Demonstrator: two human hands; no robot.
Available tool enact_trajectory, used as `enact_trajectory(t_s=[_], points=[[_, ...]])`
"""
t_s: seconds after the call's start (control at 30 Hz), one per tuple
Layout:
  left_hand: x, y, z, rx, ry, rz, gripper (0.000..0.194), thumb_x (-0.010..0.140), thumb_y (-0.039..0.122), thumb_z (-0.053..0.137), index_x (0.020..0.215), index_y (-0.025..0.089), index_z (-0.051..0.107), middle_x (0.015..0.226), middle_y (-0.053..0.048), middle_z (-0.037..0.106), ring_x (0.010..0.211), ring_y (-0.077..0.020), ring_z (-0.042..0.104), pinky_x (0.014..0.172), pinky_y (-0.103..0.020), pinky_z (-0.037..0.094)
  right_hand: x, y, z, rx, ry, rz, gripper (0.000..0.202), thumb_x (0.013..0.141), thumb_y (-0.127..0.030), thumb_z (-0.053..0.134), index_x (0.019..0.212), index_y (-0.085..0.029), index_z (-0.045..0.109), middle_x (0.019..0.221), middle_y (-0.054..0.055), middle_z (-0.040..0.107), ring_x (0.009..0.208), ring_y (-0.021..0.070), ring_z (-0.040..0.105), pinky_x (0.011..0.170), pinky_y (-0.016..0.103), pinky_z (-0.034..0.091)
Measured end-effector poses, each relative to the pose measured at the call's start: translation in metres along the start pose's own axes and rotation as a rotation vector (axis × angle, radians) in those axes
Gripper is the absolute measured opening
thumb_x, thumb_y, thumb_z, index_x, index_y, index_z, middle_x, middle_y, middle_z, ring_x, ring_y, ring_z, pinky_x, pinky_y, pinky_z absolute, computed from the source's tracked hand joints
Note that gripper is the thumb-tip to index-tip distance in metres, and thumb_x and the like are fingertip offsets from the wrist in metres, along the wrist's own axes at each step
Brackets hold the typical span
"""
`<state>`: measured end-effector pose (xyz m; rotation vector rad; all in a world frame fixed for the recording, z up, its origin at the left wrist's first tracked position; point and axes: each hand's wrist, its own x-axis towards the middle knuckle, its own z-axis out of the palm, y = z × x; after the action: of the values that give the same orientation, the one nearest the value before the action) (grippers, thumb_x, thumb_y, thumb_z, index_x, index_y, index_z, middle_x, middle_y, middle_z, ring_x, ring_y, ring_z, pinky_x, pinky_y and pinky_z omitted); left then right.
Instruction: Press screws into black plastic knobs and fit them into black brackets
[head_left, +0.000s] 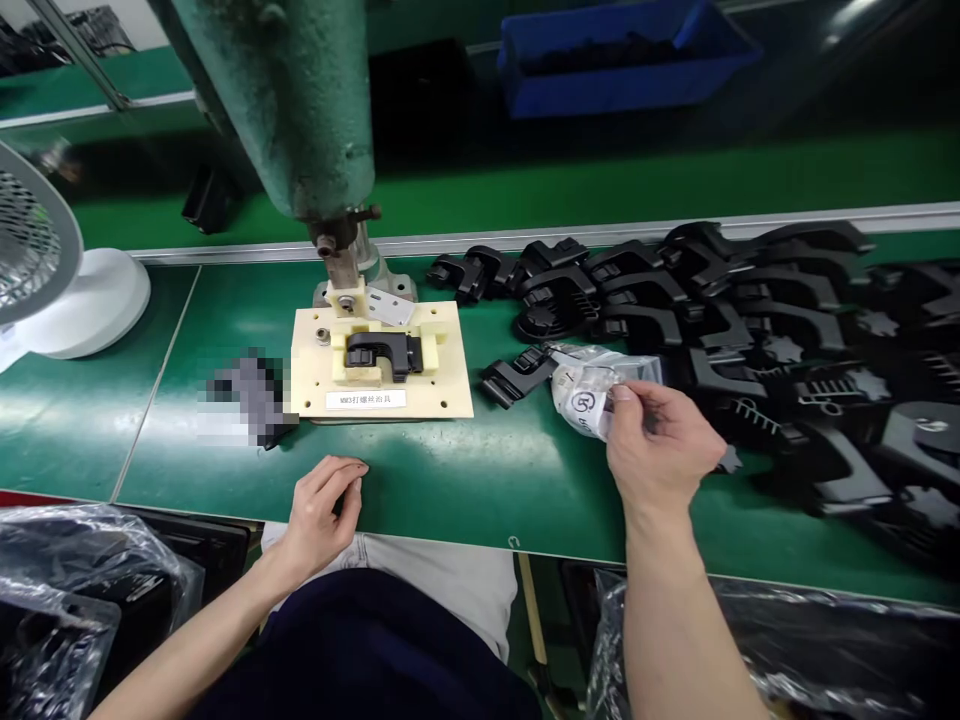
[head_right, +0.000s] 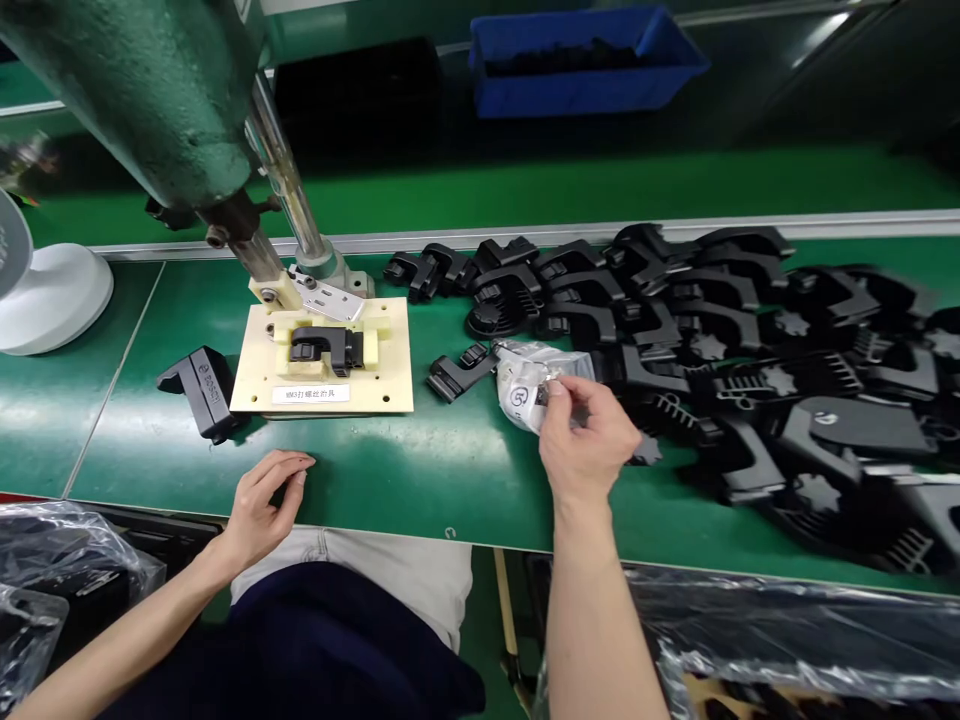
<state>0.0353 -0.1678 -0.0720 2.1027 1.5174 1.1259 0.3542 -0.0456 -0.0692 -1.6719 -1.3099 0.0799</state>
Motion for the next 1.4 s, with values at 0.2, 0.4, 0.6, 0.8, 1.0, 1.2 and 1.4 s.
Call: enact_trajectory(t_s=[0.2, 0.4, 0.6, 0.8, 1.0, 1.2, 1.4], points=[[-0.002, 0.000, -0.002, -0.017, 0.013, -0.008, 0.022, 0.086, 0.008, 0.048, 0.098, 0.017, 0.063, 0.089, -0.010, 0.069, 0.079, -0.0181, 0.066, 0.069, -0.030, 0.055, -0.006, -0.021, -0.003, 0.095, 0.293, -0.021, 0.022, 0.070, -0.038, 0.057, 0.070, -0.017, 0.060, 0.071, 0.011, 0.065, 0.060, 0.0213, 0.062, 0.053, 0.033, 0.049], [0.000, 0.006, -0.009, -0.174, 0.007, -0.148, 0.019, 0.087, 0.012, 0.049, 0.093, 0.017, 0.066, 0.085, -0.009, 0.069, 0.078, -0.0172, 0.065, 0.069, -0.029, 0.055, -0.091, -0.102, -0.009, 0.580, 0.013, 0.272, 0.008, 0.069, -0.025, 0.068, 0.069, -0.018, 0.065, 0.063, 0.002, 0.063, 0.051, 0.0134, 0.055, 0.048, 0.028, 0.047], [-0.003, 0.029, -0.021, -0.491, -0.069, -0.375, 0.014, 0.088, 0.019, 0.055, 0.093, 0.017, 0.067, 0.084, -0.007, 0.067, 0.077, -0.0150, 0.063, 0.068, -0.027, 0.053, -0.152, -0.156, -0.011, 1.093, -0.640, 0.907, 0.007, 0.071, -0.025, 0.069, 0.068, -0.018, 0.070, 0.066, 0.002, 0.065, 0.049, 0.0085, 0.048, 0.048, 0.025, 0.042], [-0.005, 0.051, -0.028, -0.659, -0.064, -0.423, 0.012, 0.085, 0.018, 0.060, 0.095, 0.017, 0.066, 0.084, -0.005, 0.064, 0.076, -0.0140, 0.061, 0.068, -0.027, 0.053, -0.159, -0.163, -0.016, 1.171, -0.752, 1.033, 0.009, 0.070, -0.027, 0.072, 0.067, -0.019, 0.070, 0.060, 0.000, 0.060, 0.048, 0.0080, 0.046, 0.046, 0.023, 0.037], [-0.006, 0.055, -0.029, -0.745, -0.067, -0.554, 0.011, 0.083, 0.020, 0.062, 0.093, 0.016, 0.064, 0.075, -0.002, 0.060, 0.067, -0.0115, 0.060, 0.063, -0.024, 0.054, -0.169, -0.164, -0.012, 1.091, -0.706, 0.917, 0.009, 0.071, -0.030, 0.073, 0.072, -0.021, 0.069, 0.060, -0.002, 0.058, 0.050, 0.0085, 0.045, 0.049, 0.024, 0.040], [-0.009, 0.053, -0.028, -0.735, -0.044, -0.659, 0.009, 0.079, 0.022, 0.068, 0.086, 0.017, 0.065, 0.076, -0.002, 0.063, 0.068, -0.0114, 0.061, 0.062, -0.022, 0.053, -0.175, -0.162, -0.013, 0.999, -0.703, 0.734, 0.007, 0.078, -0.026, 0.066, 0.074, -0.021, 0.068, 0.069, -0.001, 0.059, 0.054, 0.0089, 0.047, 0.051, 0.024, 0.043], [-0.006, 0.055, -0.024, -0.856, -0.040, -0.785, 0.013, 0.076, 0.026, 0.071, 0.077, 0.015, 0.064, 0.068, 0.000, 0.062, 0.060, -0.0101, 0.057, 0.057, -0.022, 0.050, -0.172, -0.161, -0.019, 0.773, -0.670, 0.407, 0.014, 0.083, -0.015, 0.057, 0.081, -0.023, 0.068, 0.075, 0.001, 0.063, 0.063, 0.0123, 0.057, 0.059, 0.026, 0.049]])
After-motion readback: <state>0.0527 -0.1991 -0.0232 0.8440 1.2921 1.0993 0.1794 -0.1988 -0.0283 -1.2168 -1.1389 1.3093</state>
